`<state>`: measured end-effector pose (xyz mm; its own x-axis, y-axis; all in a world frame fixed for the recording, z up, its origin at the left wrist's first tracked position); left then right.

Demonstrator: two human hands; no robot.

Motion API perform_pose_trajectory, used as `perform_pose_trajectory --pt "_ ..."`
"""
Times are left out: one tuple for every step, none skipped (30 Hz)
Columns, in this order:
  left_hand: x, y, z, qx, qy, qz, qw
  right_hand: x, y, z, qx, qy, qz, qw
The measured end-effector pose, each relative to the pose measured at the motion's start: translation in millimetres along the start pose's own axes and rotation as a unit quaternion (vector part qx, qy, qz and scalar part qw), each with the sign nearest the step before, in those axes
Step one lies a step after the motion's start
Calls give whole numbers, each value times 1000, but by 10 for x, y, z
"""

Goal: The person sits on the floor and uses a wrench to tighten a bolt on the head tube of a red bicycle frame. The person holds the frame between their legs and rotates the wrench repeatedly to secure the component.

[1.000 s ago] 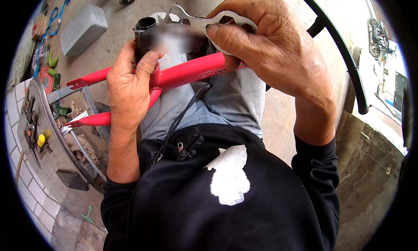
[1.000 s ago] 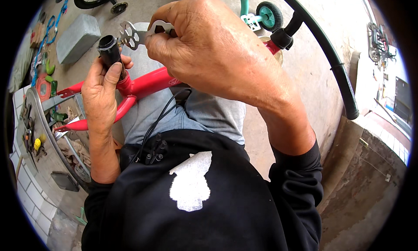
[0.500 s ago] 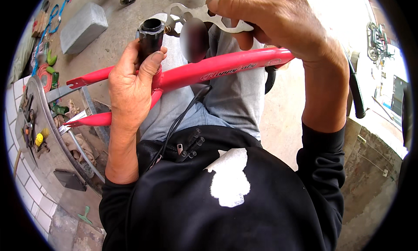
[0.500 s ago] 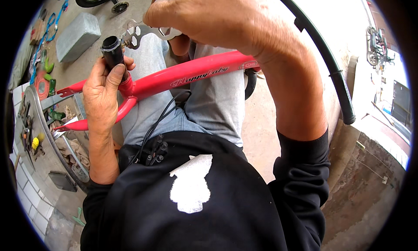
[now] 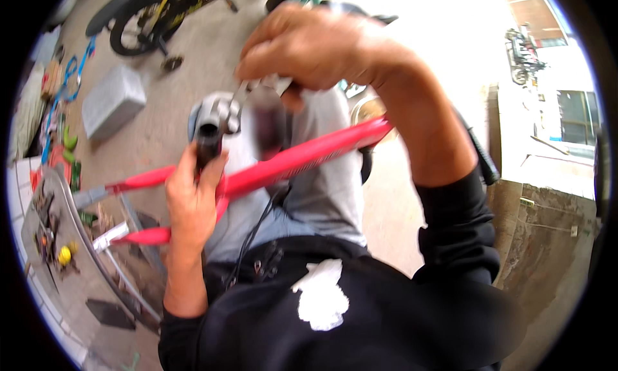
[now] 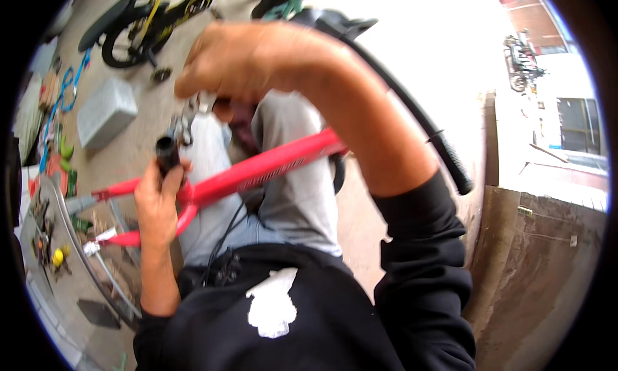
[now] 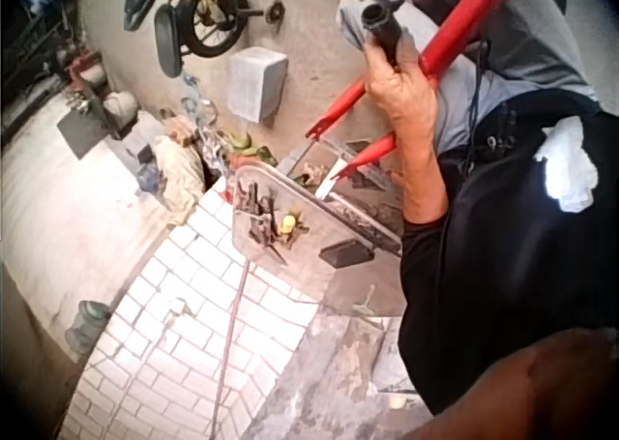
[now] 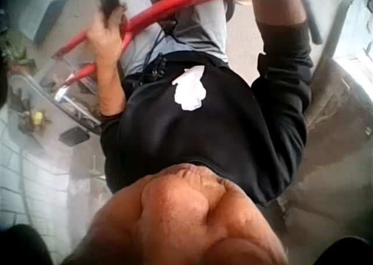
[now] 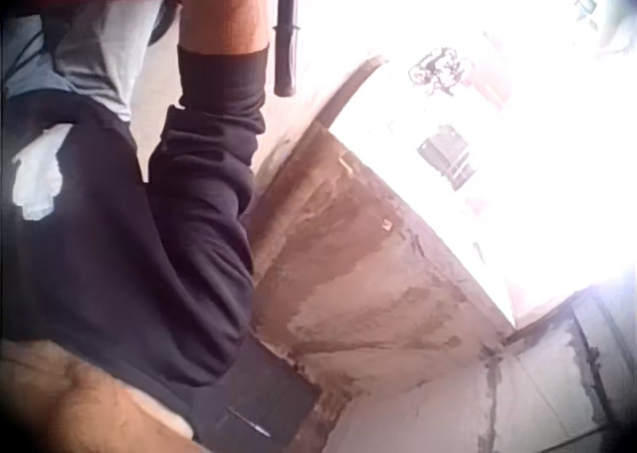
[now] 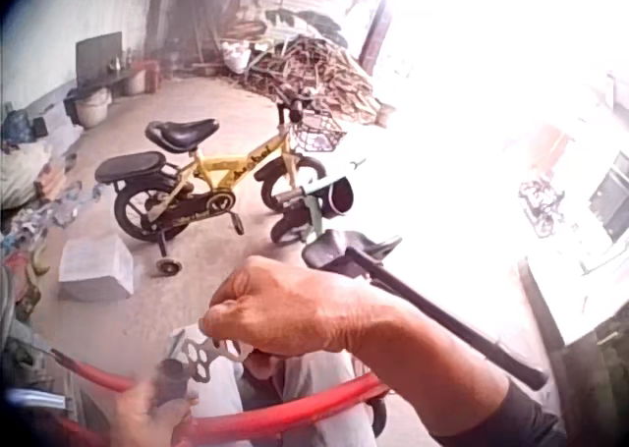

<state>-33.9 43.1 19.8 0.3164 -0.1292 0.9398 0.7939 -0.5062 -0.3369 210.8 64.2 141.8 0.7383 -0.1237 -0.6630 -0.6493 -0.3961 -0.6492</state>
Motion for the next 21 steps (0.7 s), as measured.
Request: perform_pose_trajectory --pt "11 -9 -2 -4 -8 -1 1000 55 11 -11 -18 38 52 998" --pt "25 -9 7 -11 -10 5 1000 79 21 -30 -15 101 140 985" --pt "43 -14 9 -16 -6 12 1000 53 11 -53 -20 49 79 995" --pt "58 -1 18 -12 -2 8 1000 14 -4 -95 -20 54 77 995" --pt "65 9 15 -6 1 5 1000 -22 -25 -141 -11 35 114 993" --pt "72 18 25 -1 16 -19 1000 -67 -30 -214 -9 26 135 991" --pt "62 33 21 -3 21 -41 999 -92 -23 -246 0 25 144 989" --pt "43 41 19 7 13 -81 997 -98 -6 -299 10 45 138 989" --pt "22 42 12 12 16 -82 996 -87 44 -333 10 66 138 988" --pt "-1 52 11 10 14 -84 996 -80 93 -368 25 52 156 986" --pt "-23 48 1 12 16 -91 996 -57 173 -396 24 52 178 982" --pt "-43 51 1 15 16 -86 996 -33 247 -442 44 27 182 982" --pt "-58 47 -7 17 13 -92 996 -18 333 -480 72 6 176 982" --pt "-69 48 -8 20 14 -100 995 -16 413 -541 118 -40 144 982" --pt "-71 49 -10 22 13 -107 994 -21 507 -609 157 -75 116 978" --pt "-63 50 -8 23 22 -107 994 -8 625 -675 163 -65 122 977" --pt "-51 57 -4 23 31 -107 994 -14 739 -744 177 -72 130 973" --pt "-43 63 -6 21 40 -107 993 -25 858 -791 197 -65 105 973" --pt "-43 68 -13 21 34 -106 994 -38 984 -836 218 -53 100 969" --pt "-47 74 1 20 31 -101 994 -49 1110 -860 240 -29 87 967" --pt "-54 71 7 23 26 -94 995 -53 1239 -873 247 -4 80 966"
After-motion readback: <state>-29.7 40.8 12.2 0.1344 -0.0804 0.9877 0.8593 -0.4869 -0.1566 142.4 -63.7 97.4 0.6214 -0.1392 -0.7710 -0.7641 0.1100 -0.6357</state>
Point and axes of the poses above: each hand's wrist, its own z-axis towards the middle knuckle, its own y-axis out of the palm, x = y × z, the point moved 3 cm from there along z, towards the middle knuckle, and after that the axes turned 3 degrees about y, right-handed, at the moved point
